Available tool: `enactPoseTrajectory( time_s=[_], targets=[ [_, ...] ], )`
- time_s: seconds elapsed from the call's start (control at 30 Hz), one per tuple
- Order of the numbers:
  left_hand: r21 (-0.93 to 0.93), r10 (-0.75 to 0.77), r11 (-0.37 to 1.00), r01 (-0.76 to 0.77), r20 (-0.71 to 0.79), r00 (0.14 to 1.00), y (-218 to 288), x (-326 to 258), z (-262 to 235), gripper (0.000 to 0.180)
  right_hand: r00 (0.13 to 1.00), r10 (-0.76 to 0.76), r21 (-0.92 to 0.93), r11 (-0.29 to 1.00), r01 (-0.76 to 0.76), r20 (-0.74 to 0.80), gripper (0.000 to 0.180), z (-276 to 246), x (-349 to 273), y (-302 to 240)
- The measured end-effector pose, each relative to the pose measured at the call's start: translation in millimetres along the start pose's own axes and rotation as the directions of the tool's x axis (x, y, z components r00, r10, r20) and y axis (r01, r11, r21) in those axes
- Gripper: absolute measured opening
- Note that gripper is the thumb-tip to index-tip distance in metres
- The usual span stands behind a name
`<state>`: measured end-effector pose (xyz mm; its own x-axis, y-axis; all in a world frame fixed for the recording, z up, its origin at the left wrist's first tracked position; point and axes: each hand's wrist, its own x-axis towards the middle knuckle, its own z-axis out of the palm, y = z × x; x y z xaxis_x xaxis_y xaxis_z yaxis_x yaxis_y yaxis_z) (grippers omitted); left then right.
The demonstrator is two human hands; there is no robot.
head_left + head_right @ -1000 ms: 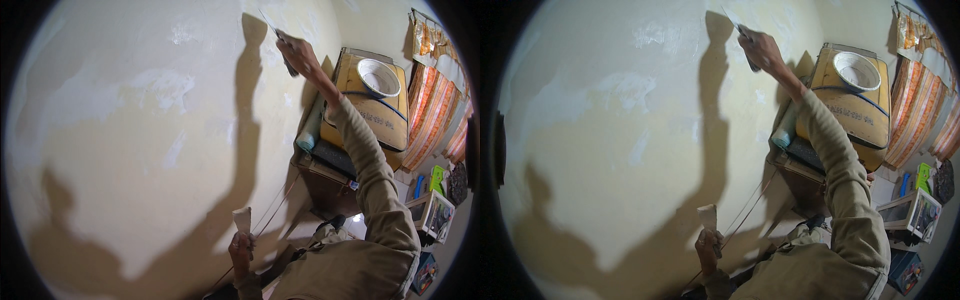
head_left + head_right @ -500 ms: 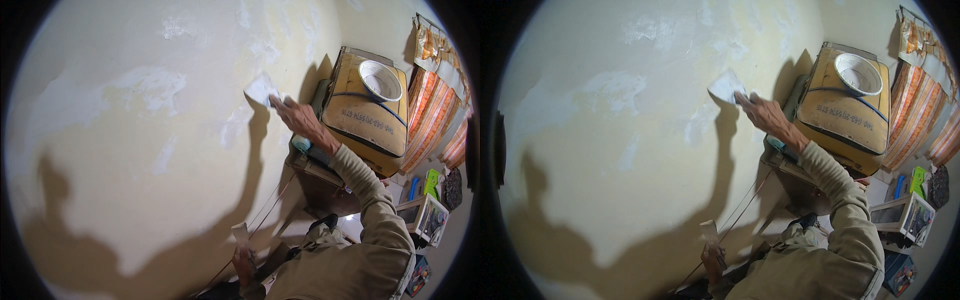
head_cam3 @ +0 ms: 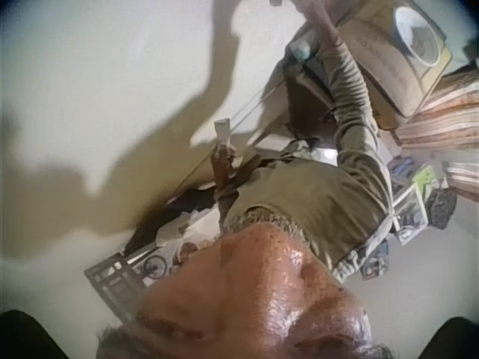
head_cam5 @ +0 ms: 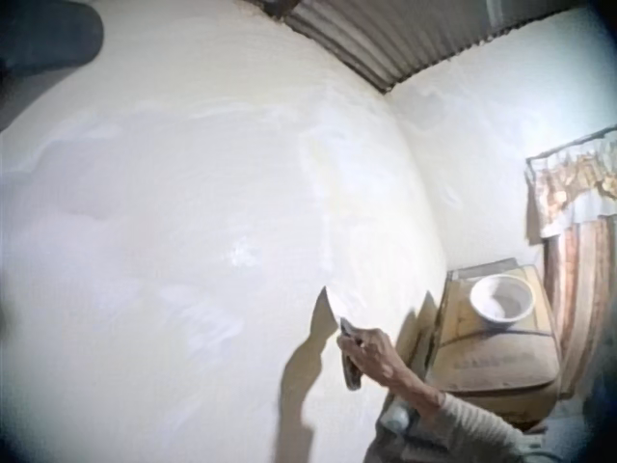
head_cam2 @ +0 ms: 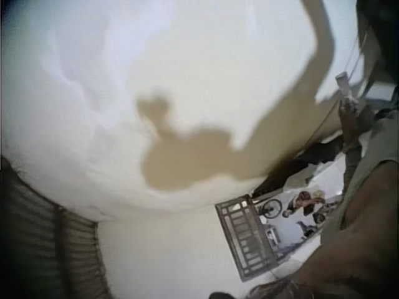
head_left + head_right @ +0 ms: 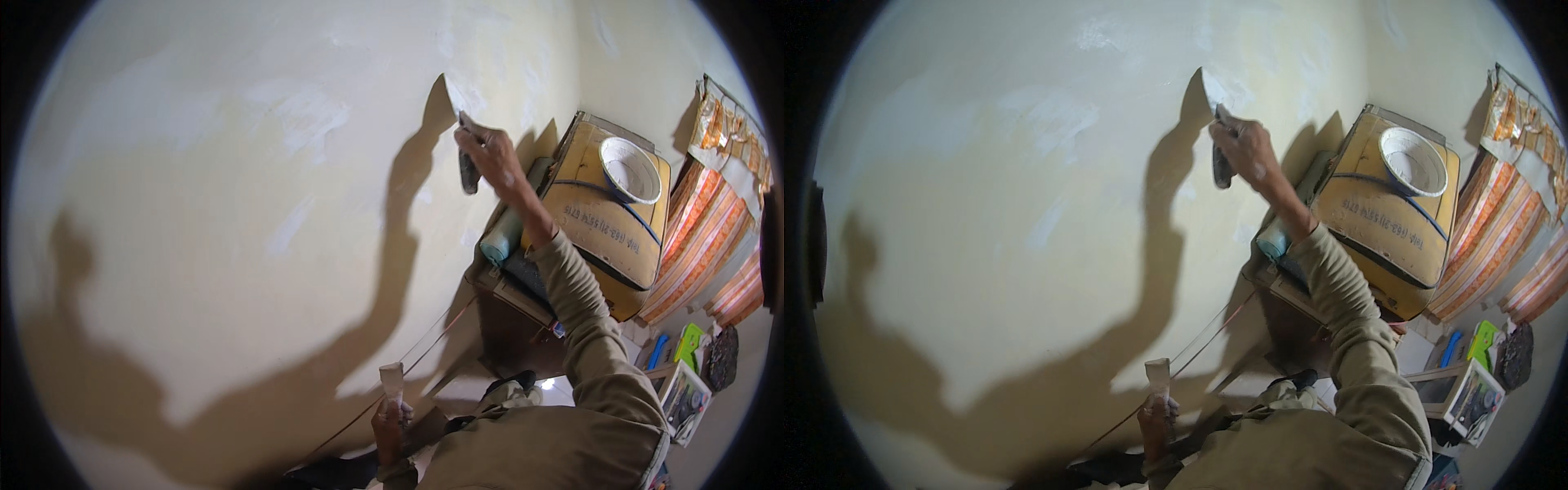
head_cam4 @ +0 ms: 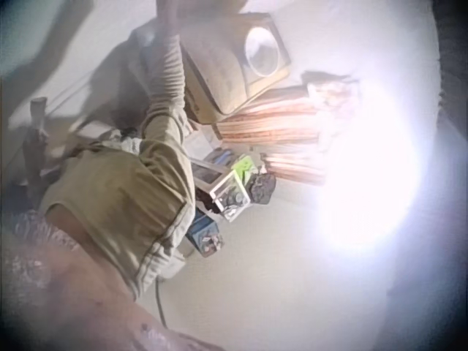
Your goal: The person scoops white wall compound from a container and applies it to a wall using a putty knife, smoothing the surface in repeated strokes.
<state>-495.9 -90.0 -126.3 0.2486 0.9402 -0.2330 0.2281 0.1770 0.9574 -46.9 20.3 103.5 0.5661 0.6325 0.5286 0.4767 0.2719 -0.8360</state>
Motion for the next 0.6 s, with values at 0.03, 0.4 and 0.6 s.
enactPoseTrajectory(
  time_s=[0.03,0.4,0.6],
  targets=[
    [-0.007,-0.004,1.0,0.004,0.0,1.0,-3,-1,1,0.031,0.991,-0.115,-0.085,0.99,0.109,-0.062,0.046,11,-7,5],
    [-0.068,-0.027,0.997,0.026,-0.018,0.999,-36,-4,-9,0.03,0.938,-0.302,-0.104,0.941,0.321,0.17,0.058,120,-152,-23],
    [-0.108,-0.004,0.994,0.0,-0.036,0.999,-45,-5,-12,0.03,0.986,-0.157,-0.016,0.987,0.158,0.05,0.046,86,-158,8]
  ],
)
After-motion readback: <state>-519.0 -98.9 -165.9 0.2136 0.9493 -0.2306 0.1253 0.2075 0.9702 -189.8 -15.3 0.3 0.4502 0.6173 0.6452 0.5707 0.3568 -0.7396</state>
